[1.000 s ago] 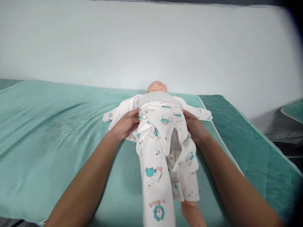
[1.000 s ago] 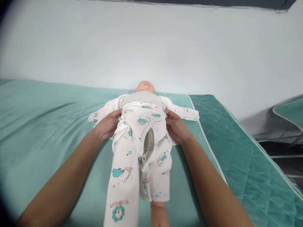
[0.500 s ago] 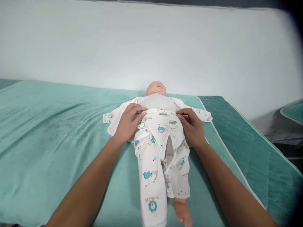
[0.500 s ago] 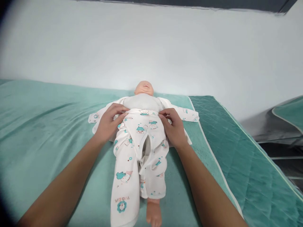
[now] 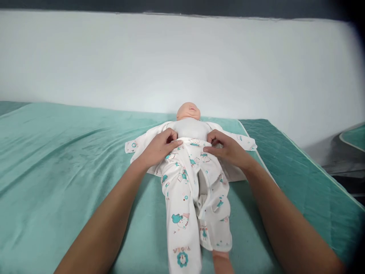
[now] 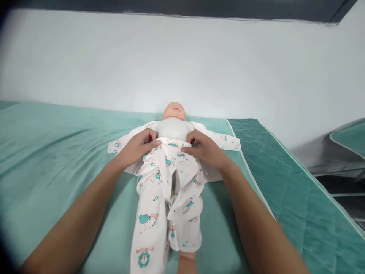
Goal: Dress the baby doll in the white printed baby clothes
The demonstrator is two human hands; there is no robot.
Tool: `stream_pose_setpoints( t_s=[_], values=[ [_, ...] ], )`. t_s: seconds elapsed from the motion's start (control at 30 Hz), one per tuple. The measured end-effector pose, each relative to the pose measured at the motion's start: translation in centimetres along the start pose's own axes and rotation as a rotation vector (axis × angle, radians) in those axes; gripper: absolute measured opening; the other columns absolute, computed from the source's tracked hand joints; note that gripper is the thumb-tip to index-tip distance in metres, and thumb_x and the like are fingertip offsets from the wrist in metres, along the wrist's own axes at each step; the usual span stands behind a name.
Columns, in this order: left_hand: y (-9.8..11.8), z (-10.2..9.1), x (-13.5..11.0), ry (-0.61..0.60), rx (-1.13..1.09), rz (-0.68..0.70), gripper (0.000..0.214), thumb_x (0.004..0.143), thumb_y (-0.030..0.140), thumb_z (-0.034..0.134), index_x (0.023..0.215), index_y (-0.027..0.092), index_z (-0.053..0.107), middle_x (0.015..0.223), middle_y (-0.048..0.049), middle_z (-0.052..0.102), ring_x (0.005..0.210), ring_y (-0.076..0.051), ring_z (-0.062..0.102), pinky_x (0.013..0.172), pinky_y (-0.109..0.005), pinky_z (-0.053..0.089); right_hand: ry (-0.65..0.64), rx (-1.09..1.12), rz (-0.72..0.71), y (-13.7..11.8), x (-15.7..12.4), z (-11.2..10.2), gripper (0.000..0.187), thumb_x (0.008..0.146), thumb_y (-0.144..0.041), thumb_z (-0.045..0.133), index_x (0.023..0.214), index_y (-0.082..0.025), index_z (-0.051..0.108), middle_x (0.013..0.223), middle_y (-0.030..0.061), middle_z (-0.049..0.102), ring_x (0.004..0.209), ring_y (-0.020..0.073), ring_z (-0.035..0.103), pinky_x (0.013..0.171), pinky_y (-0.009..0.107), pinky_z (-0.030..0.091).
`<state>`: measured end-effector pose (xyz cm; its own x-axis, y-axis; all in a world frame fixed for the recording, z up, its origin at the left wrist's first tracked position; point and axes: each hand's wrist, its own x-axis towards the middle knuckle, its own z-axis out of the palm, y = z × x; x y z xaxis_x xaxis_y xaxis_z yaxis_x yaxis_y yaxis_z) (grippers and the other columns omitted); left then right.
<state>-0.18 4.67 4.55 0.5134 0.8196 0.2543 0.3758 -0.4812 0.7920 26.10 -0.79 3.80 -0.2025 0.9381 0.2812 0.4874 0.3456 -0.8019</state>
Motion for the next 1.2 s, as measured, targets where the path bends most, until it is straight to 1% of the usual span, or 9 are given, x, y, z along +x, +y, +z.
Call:
stream_pose_setpoints(
  t_s=[0.07,0.17,0.3,0.4,0.6,0.8,0.93,1.03,1.2],
  values=[
    [0.0,0.0,0.7,0.048,0.055,-0.016,0.022,0.092,0.041,0.053,0.085,0.022,0.044,0.075,0.0041,0.047,0.067,-0.012,0.040,0.062,-0.027,0.031,-0.022,-0.040,0.026,-0.1,1.1,-0.2,0.030,0.084,-0.044,0.068,0.075,-0.022,0.049,0.074,-0.0036,0.046,0.069,0.0127,0.039,0.064,0.028,0.032],
    [-0.4,0.0,2.4,0.108,0.099,-0.047,0.024,0.093,0.042,0.050,0.084,0.022,0.040,0.074,0.0042,0.044,0.068,-0.013,0.039,0.063,-0.027,0.030,0.087,-0.016,0.099,0.2,3.5,0.3,0.034,0.087,-0.047,0.062,0.072,-0.022,0.046,0.064,-0.0052,0.039,0.062,0.0116,0.033,0.058,0.027,0.026],
    [-1.5,0.0,3.8,0.136,-0.080,-0.148,0.026,0.091,0.044,0.053,0.084,0.022,0.041,0.073,0.0039,0.040,0.067,-0.013,0.036,0.061,-0.025,0.029,0.208,0.284,0.253,1.8,5.7,1.7,0.038,0.083,-0.054,0.065,0.071,-0.022,0.047,0.063,-0.0053,0.042,0.059,0.0111,0.036,0.056,0.026,0.029],
    [-2.2,0.0,3.5,0.190,-0.186,-0.194,0.027,0.087,0.045,0.060,0.082,0.021,0.046,0.073,0.0034,0.043,0.067,-0.012,0.038,0.060,-0.023,0.031,0.231,0.420,0.298,3.3,5.4,1.8,0.038,0.078,-0.055,0.071,0.074,-0.022,0.053,0.064,-0.0049,0.047,0.058,0.0111,0.039,0.055,0.026,0.031],
    [-3.0,-0.1,2.3,0.302,-0.333,-0.314,0.034,0.080,0.050,0.067,0.080,0.020,0.052,0.069,0.0039,0.047,0.059,-0.009,0.039,0.054,-0.022,0.032,0.277,0.407,0.330,5.3,3.6,0.5,0.036,0.074,-0.054,0.076,0.076,-0.022,0.060,0.069,-0.0030,0.053,0.060,0.0116,0.041,0.055,0.027,0.032],
    [-2.9,-0.7,1.3,0.088,-0.214,-0.312,0.032,0.082,0.050,0.063,0.084,0.020,0.056,0.069,0.0040,0.049,0.056,-0.009,0.039,0.051,-0.022,0.029,0.015,0.409,0.273,4.7,2.1,-0.6,0.023,0.082,-0.043,0.069,0.088,-0.022,0.062,0.073,-0.0036,0.054,0.064,0.0114,0.045,0.060,0.026,0.034],
    [-2.9,-1.6,0.7,-0.048,-0.130,-0.297,0.021,0.080,0.039,0.061,0.087,0.020,0.056,0.073,0.0034,0.055,0.058,-0.010,0.044,0.053,-0.023,0.032,-0.114,0.397,0.296,3.5,0.6,-1.5,0.023,0.078,-0.035,0.070,0.094,-0.023,0.059,0.083,-0.0027,0.059,0.073,0.0134,0.052,0.066,0.027,0.040],
    [-3.2,-1.6,0.7,-0.055,-0.032,-0.286,0.013,0.076,0.027,0.057,0.087,0.021,0.055,0.074,0.0032,0.058,0.060,-0.012,0.048,0.055,-0.024,0.035,-0.045,0.222,0.341,3.2,0.5,-1.2,0.018,0.073,-0.028,0.069,0.085,-0.022,0.056,0.075,-0.0044,0.055,0.067,0.0123,0.050,0.062,0.026,0.039],
    [-3.5,-0.6,1.0,0.068,0.173,-0.326,0.021,0.076,0.026,0.056,0.097,0.022,0.056,0.085,-0.0021,0.067,0.067,-0.017,0.057,0.059,-0.028,0.040,0.170,-0.014,0.448,3.5,1.5,0.4,0.011,0.072,-0.024,0.061,0.081,-0.023,0.054,0.069,-0.0031,0.058,0.059,0.0139,0.050,0.056,0.028,0.038]
  ],
)
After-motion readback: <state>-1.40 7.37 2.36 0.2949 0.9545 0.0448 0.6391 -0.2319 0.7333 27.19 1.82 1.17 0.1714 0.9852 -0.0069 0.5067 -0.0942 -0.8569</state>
